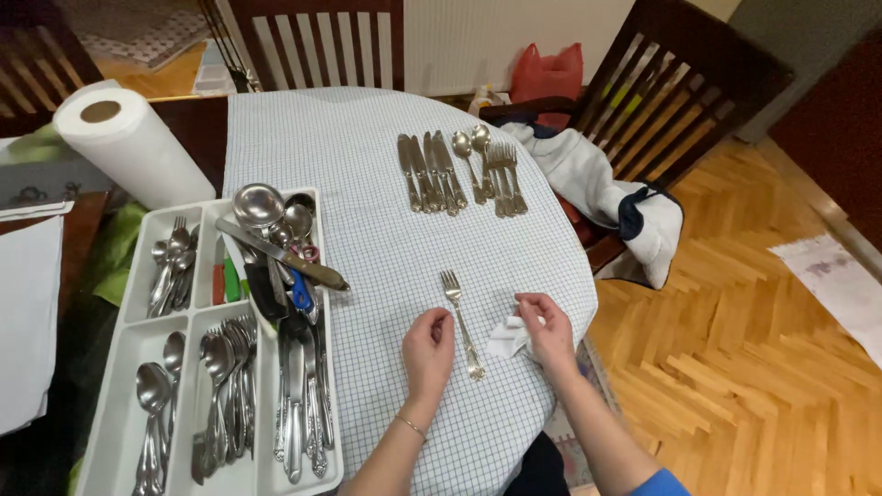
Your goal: The person wipes silverware with a paper towel on a table. They pick up forks and knives one at a time, wipe each with the towel, and place them in neat rows on the tablecloth. A white cutlery tray with additional utensils sits nearby.
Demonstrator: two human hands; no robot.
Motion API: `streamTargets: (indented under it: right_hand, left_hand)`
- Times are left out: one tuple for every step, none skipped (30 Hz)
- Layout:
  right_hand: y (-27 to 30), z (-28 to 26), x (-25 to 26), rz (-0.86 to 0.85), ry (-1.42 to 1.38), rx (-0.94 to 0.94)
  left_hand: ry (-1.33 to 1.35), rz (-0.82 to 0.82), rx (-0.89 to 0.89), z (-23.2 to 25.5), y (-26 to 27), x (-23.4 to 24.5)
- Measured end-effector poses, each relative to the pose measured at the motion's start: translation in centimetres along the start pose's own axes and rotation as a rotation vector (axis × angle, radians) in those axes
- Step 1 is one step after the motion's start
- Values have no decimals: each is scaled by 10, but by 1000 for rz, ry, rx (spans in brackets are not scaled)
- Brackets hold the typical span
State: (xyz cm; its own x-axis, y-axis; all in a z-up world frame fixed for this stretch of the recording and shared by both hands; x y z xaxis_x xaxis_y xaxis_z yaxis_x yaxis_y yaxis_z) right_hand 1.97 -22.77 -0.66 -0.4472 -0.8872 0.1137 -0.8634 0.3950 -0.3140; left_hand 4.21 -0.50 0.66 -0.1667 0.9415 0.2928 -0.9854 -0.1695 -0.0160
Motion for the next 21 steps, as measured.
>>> streamTargets:
  right_hand:
    - [2, 1, -1, 0, -3, 4]
    - [3, 1, -1, 0, 23, 20]
    - [2, 3, -1, 0, 49, 37]
    - [4, 2, -1, -1, 45, 40]
    - [4, 1, -2, -14, 96, 43]
    - [2, 1, 0, -25, 150, 47]
    - [2, 5, -2, -25, 149, 51]
    - [2, 10, 0, -27, 157, 48]
    - [1, 16, 0, -29, 166, 45]
    - [1, 8, -1, -31, 165, 49]
    - [1, 3, -3, -31, 174, 30]
    - [3, -2, -2, -28, 186, 9]
    - [3, -4, -1, -27, 189, 10]
    - [2, -6, -2, -26, 170, -12]
    - [2, -7, -3, -25, 151, -34]
    - [0, -5, -1, -25, 152, -34]
    - [0, -2, 0, -27, 163, -63]
    - [0, 0, 0, -31, 172, -93]
    - [0, 4, 0, -32, 171, -95]
    - [0, 9, 1, -27, 167, -129]
    - [1, 13, 3, -23, 164, -162]
  left_hand:
    - [-1, 3, -4, 9, -5, -4]
    - [-19, -19, -8, 19, -11, -11]
    - [-38, -41, -11, 28, -19, -18]
    - [-39, -37, -14, 34, -34, -33]
    - [-43, -38, -74, 43, -49, -50]
    - [-45, -41, -134, 52, -66, -68]
    - [-43, -38, -137, 58, -90, -81]
    - [-85, -28, -171, 66, -113, -96]
    - [-127, -17, -206, 73, -137, -112]
    - [-125, -14, -207, 81, -155, -119]
    - [-171, -59, -113, 86, -175, -129]
    - [-215, -110, -19, 89, -193, -141]
    - [-212, -112, -18, 76, -216, -158]
    - [-259, -40, -89, 66, -241, -172]
    - [-306, 33, -159, 57, -265, -187]
    - [-306, 32, -159, 66, -269, -192]
    - [-311, -19, -112, 74, -273, -199]
    - [-319, -71, -63, 80, -277, -205]
    - [-321, -71, -62, 79, -290, -214]
    - [-418, -69, -33, 77, -302, -226]
    - [-516, -67, -4, 74, -313, -238]
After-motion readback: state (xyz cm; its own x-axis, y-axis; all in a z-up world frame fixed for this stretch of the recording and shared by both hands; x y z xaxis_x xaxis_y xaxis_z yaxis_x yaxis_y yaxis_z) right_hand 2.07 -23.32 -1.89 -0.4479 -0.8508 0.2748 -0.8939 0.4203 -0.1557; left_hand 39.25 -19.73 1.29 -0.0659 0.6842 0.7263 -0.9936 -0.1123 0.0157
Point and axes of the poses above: each hand's wrist, its own y-axis away from the middle knuckle, its own x-axis out of the back of the hand, z = x × y, the point moved 4 cm from there along -y, towards the middle knuckle, and after that the axes turned 13 degrees about x, right-handed, at the moved point
